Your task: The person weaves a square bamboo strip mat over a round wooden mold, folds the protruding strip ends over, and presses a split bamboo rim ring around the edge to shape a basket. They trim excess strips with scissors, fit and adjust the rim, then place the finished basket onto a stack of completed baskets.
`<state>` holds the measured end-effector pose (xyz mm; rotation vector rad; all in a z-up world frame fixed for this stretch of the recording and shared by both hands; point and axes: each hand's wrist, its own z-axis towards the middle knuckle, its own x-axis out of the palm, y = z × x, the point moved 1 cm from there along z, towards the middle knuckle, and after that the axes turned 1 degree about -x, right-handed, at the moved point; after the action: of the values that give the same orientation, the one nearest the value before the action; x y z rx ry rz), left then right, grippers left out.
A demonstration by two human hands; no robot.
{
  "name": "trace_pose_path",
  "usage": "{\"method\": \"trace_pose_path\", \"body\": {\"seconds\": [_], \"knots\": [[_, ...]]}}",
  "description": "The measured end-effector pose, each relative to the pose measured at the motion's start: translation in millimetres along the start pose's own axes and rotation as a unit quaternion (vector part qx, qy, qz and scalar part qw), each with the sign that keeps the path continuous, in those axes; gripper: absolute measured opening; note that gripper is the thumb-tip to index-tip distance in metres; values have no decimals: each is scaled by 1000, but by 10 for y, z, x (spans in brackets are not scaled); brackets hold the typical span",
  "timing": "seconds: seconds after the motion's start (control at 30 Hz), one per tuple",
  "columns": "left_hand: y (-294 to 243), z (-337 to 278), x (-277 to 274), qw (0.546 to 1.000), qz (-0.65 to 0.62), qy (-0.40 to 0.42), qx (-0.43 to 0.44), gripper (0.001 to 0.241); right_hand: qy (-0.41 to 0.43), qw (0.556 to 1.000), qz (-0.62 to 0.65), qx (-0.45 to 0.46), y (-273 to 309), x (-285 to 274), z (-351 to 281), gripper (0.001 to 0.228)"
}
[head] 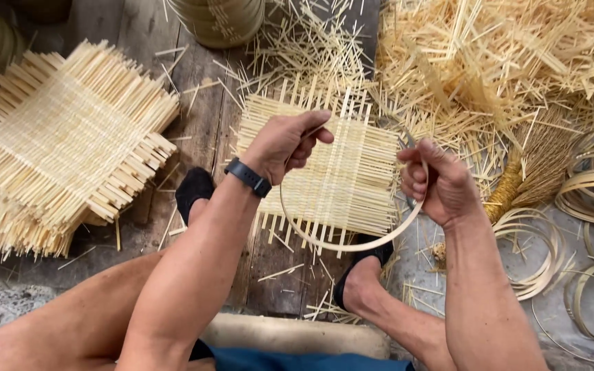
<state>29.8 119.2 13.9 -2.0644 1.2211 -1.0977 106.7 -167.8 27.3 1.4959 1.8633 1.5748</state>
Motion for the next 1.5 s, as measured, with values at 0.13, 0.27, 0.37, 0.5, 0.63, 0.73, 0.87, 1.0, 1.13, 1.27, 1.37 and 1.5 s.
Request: {"method": "trace_pose_path", "body": {"seconds": [0.13, 0.27, 0.37, 0.5, 0.63, 0.73, 0.87, 1.0, 1.13, 1.27, 1.37, 1.5], "knots": [[41, 16, 54, 998, 26, 30, -44, 23, 15, 998, -17, 66, -105, -84, 19, 31], [191, 149, -44, 999, 43, 8, -30, 28, 74, 992, -47, 96, -227, -189, 62, 36], [205, 178, -125, 999, 28, -1, -44, 32, 56, 995, -8, 87, -259, -94, 38, 43], [49, 35, -236, 993, -113, -36, -21, 43, -39, 986, 160, -13, -435, -91, 93, 41], [568, 206, -296, 973, -228, -35, -4, 45, -88, 974, 204, -44, -582, -95, 202, 42], [881, 366, -385, 943, -325, -65, 36, 35, -113, 973, 199, -42, -591, 42, 188, 41], [883, 434, -494, 907, -402, -98, 76, 36, -97, 985, 143, -10, -719, 158, 194, 37], [830, 506, -604, 892, -411, -174, 62, 35, 32, 979, 203, -17, -1012, -97, 241, 40], [757, 491, -639, 896, -412, -155, 56, 34, 52, 975, 216, -30, -982, 9, 239, 41], [824, 451, -586, 930, -288, -217, 70, 31, -144, 989, 27, -30, -825, 180, 308, 22], [1034, 508, -636, 923, -198, -312, 103, 32, -269, 956, -113, -30, -1002, 84, 457, 16], [1393, 716, -957, 851, 233, -353, 310, 17, -347, 876, -334, -18, -1273, -108, 632, 19]]}}
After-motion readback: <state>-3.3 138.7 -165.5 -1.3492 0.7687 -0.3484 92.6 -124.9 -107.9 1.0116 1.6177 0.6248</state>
